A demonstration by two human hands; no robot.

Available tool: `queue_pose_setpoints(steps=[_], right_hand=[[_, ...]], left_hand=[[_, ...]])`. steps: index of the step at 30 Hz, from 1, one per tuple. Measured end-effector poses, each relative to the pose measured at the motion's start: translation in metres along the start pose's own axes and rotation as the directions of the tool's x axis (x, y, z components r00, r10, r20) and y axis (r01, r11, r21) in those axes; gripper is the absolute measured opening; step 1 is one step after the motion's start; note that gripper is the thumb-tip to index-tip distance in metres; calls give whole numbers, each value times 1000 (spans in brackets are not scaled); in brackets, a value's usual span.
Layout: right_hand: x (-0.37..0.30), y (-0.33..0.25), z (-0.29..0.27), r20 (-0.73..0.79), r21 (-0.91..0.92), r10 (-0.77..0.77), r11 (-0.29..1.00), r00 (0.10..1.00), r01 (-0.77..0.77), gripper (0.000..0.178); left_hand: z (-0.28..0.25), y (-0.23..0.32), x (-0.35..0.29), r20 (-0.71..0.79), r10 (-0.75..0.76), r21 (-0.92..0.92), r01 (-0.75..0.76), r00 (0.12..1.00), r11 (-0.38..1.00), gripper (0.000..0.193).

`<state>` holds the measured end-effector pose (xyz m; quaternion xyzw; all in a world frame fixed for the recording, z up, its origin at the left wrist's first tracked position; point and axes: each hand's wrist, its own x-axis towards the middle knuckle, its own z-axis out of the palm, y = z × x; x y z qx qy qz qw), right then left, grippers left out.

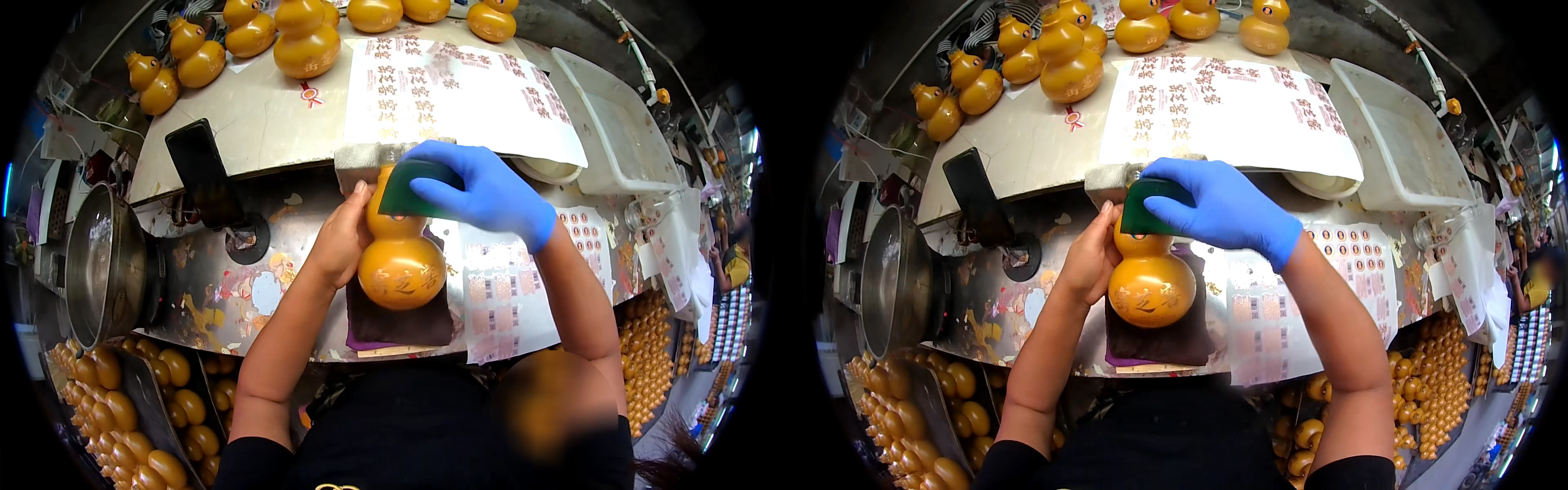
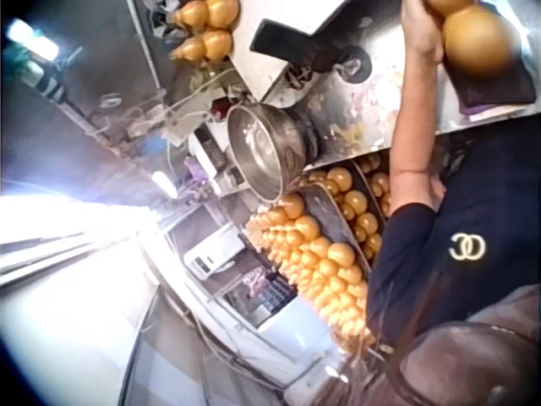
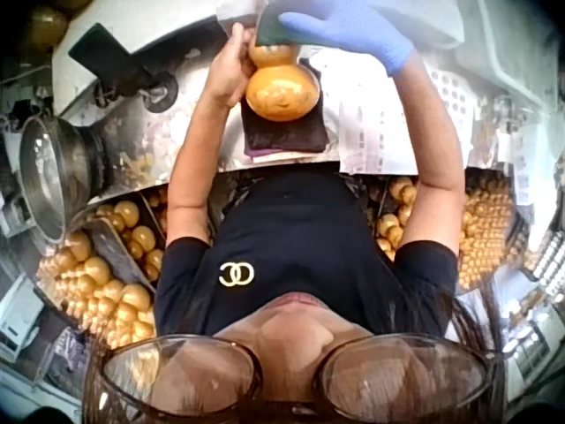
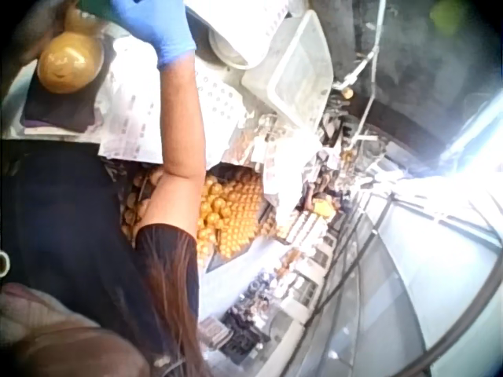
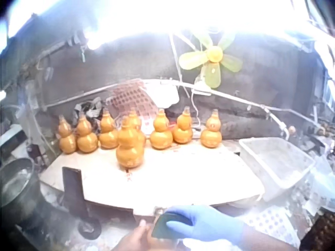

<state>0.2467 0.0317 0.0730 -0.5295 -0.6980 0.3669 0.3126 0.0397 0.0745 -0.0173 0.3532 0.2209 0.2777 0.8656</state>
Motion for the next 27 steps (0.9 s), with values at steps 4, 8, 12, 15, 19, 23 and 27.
queue_pose_setpoints(steps=[4,8,12,15,19,23,27], right_hand=[[15,6,-10,-162,-224,-79,974,984,41,32],[-12,14,5,-483,-11,-66,998,873,69,30],[-67,20,16,-643,349,181,934,744,74,28],[-110,30,27,-674,430,308,903,671,17,30],[-141,34,40,-702,532,372,840,607,101,30],[-153,36,54,-733,574,409,801,544,171,31],[-146,38,67,-706,595,426,790,565,148,32]], left_hand=[[18,19,2,-54,-55,146,63,997,987,73],[20,23,-4,-44,113,480,-78,993,874,48],[31,43,-33,39,234,724,-189,972,664,29],[34,97,-51,97,422,792,-326,901,515,34],[55,206,-48,233,800,749,-627,553,215,34],[13,276,12,159,875,949,-315,458,-7,38],[-55,294,66,172,900,985,-84,400,-151,42]])
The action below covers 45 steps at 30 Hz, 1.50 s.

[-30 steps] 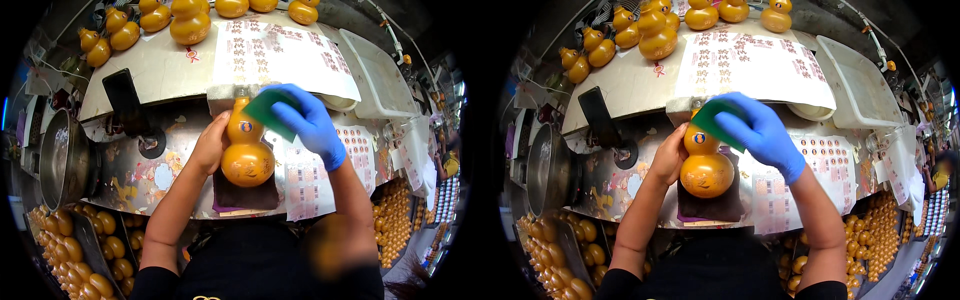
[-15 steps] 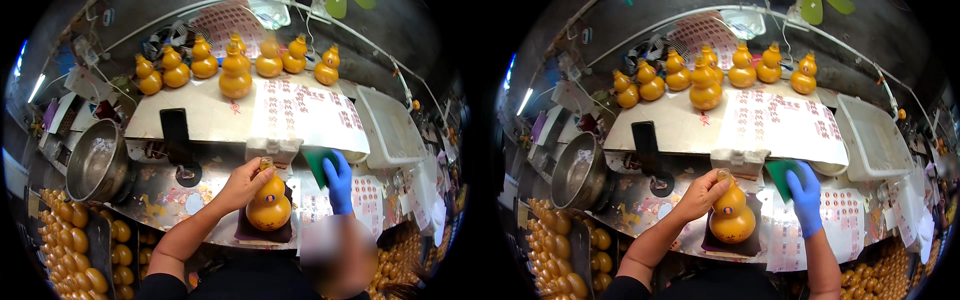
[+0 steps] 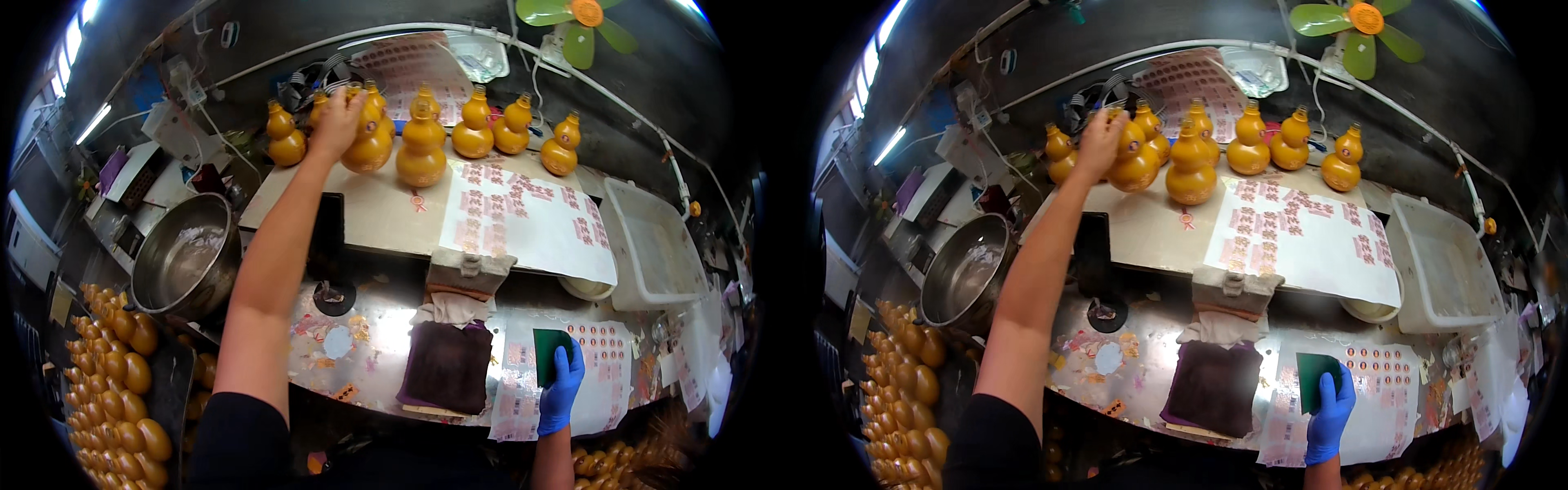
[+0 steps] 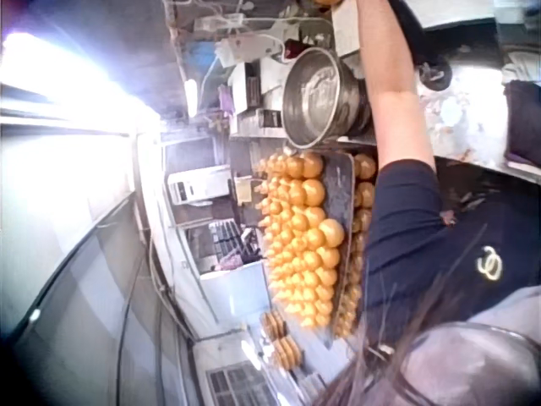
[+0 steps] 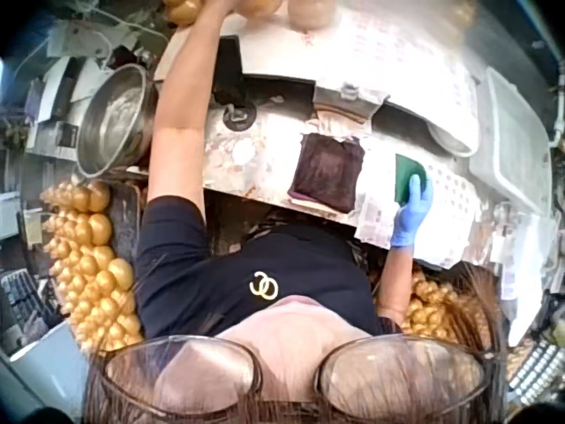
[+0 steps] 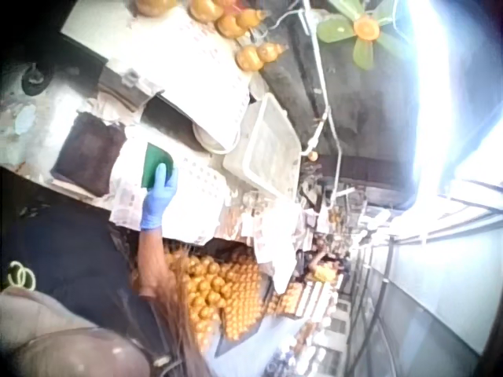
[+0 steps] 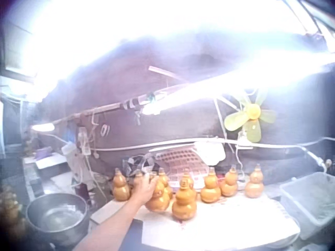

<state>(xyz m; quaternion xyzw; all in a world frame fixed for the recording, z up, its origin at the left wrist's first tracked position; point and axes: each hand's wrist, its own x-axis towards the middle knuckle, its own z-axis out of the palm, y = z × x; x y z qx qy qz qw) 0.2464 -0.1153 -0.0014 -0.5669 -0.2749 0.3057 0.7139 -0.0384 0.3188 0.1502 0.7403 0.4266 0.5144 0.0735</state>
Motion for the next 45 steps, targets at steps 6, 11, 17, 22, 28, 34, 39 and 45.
queue_pose_setpoints(steps=[6,11,17,22,28,34,39,45], right_hand=[[-1,13,-19,-90,-41,-86,996,992,82,36],[15,28,-12,111,262,123,954,986,-148,41],[0,-9,28,375,546,341,670,862,-503,43],[5,-3,52,730,468,200,550,653,-691,43],[-5,1,55,747,468,143,581,650,-666,42],[-9,37,8,520,489,-13,825,854,-285,32],[-19,35,-8,376,522,85,803,923,-287,31],[-17,34,-4,535,520,-1,789,845,-328,20]], left_hand=[[39,-27,2,217,-267,-203,311,939,929,37],[-5,-38,-11,74,-264,27,263,962,965,51],[-224,35,-124,-102,74,274,-44,992,961,29],[-442,-51,-241,-490,-102,773,486,866,409,21],[-505,-104,-293,-514,-358,697,623,779,355,30],[-512,-92,-304,-384,-428,805,524,818,278,30],[-513,-18,-278,-267,-547,821,484,794,302,27],[-511,57,-234,-123,-291,508,312,949,803,18]])
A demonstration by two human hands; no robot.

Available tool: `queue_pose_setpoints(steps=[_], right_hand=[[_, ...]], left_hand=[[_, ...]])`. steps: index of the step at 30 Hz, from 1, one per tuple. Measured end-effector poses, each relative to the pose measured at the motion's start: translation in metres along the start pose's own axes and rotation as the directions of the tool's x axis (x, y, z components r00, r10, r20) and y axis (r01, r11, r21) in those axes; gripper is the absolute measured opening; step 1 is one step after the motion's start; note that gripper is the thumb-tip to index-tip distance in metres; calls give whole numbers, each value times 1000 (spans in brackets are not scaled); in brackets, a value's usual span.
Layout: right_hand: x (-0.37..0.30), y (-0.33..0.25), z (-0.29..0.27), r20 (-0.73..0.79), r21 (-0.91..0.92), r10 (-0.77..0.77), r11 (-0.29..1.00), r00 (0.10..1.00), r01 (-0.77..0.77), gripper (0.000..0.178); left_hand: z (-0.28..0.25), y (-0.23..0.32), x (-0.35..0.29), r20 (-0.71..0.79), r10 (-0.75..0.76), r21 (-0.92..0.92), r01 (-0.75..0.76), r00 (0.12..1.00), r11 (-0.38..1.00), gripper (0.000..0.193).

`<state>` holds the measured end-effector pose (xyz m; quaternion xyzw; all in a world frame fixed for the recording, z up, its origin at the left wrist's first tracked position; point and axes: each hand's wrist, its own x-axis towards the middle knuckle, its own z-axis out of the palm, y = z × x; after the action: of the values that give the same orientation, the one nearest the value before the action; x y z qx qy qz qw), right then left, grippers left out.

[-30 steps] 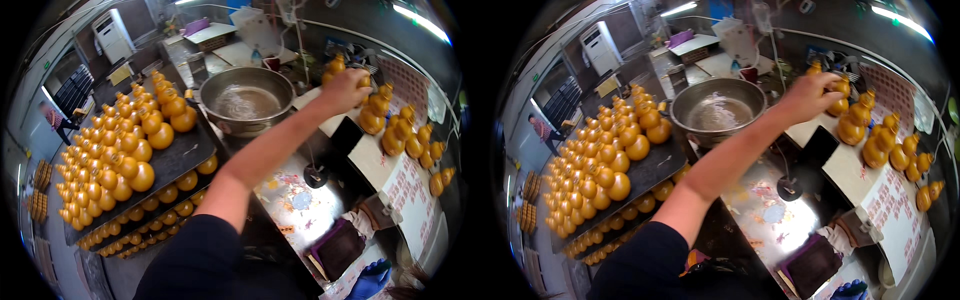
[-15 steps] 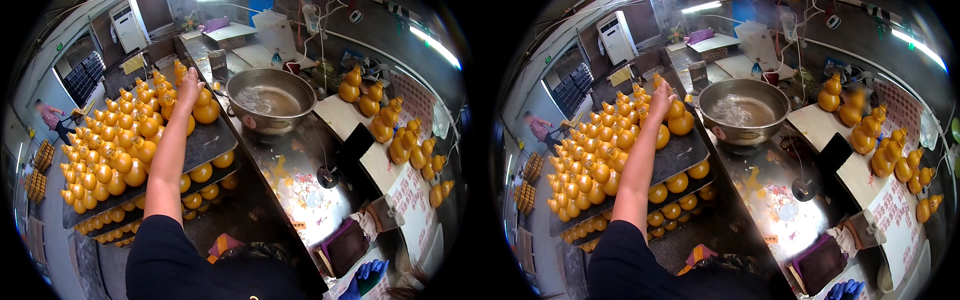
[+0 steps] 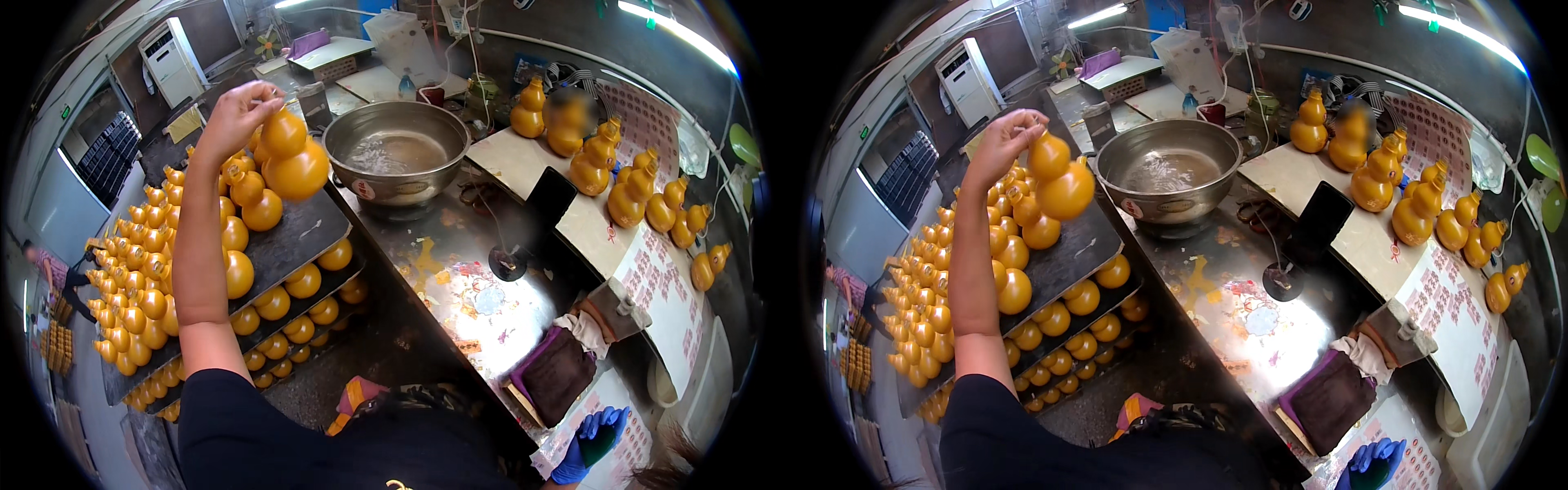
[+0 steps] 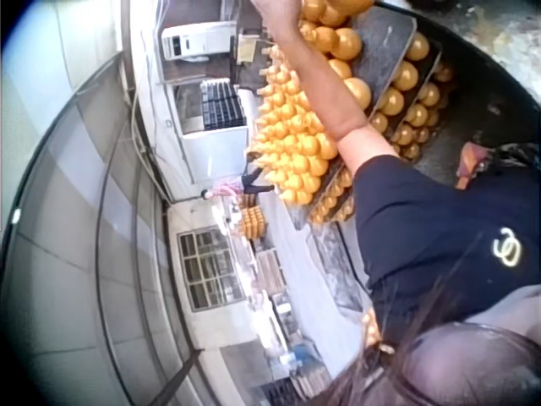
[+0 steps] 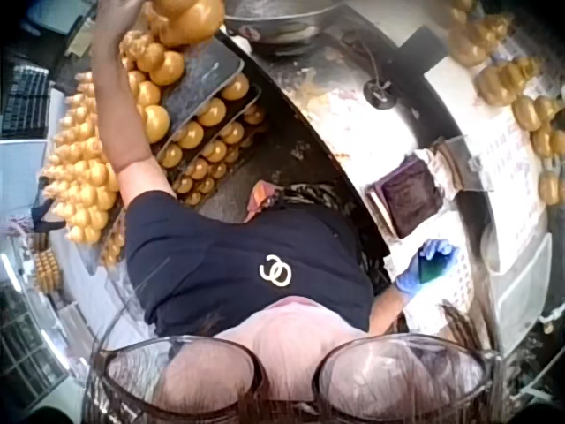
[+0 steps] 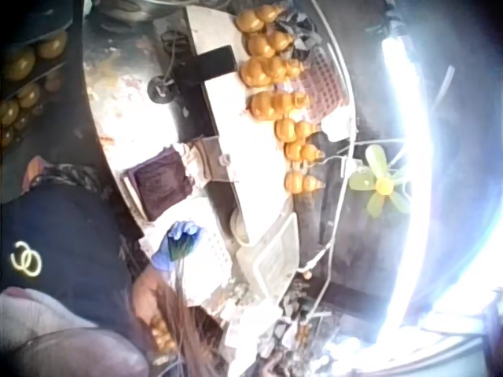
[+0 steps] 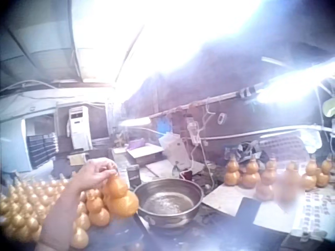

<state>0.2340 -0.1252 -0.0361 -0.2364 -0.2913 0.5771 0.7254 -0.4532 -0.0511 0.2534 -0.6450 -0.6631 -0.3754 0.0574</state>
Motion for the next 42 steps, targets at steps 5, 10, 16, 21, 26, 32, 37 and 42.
queue_pose_setpoints(steps=[5,10,16,21,26,32,37,42], right_hand=[[-4,7,22,-76,-22,-26,999,997,24,19],[-8,2,24,3,-59,-8,998,1000,9,22],[-25,-1,10,-260,-49,1,999,966,-14,31],[-21,6,36,-404,-53,-29,999,914,9,24],[-16,12,11,-261,-101,-14,995,965,-13,21],[-14,14,14,-283,-76,14,996,959,-37,24],[-12,13,25,-327,-58,57,995,943,-80,28],[-13,13,33,-333,-44,76,994,940,-96,31]], left_hand=[[63,45,40,-55,307,83,-302,950,950,12],[145,25,73,189,413,321,-453,891,832,11],[203,-3,87,457,480,323,-642,749,695,12],[220,-17,91,578,550,283,-779,604,559,13],[227,11,91,559,388,384,-644,732,661,14],[244,-18,105,593,374,425,-671,713,607,13],[200,-35,92,57,208,567,-204,976,798,19],[142,0,86,-203,221,264,-164,954,950,16]])
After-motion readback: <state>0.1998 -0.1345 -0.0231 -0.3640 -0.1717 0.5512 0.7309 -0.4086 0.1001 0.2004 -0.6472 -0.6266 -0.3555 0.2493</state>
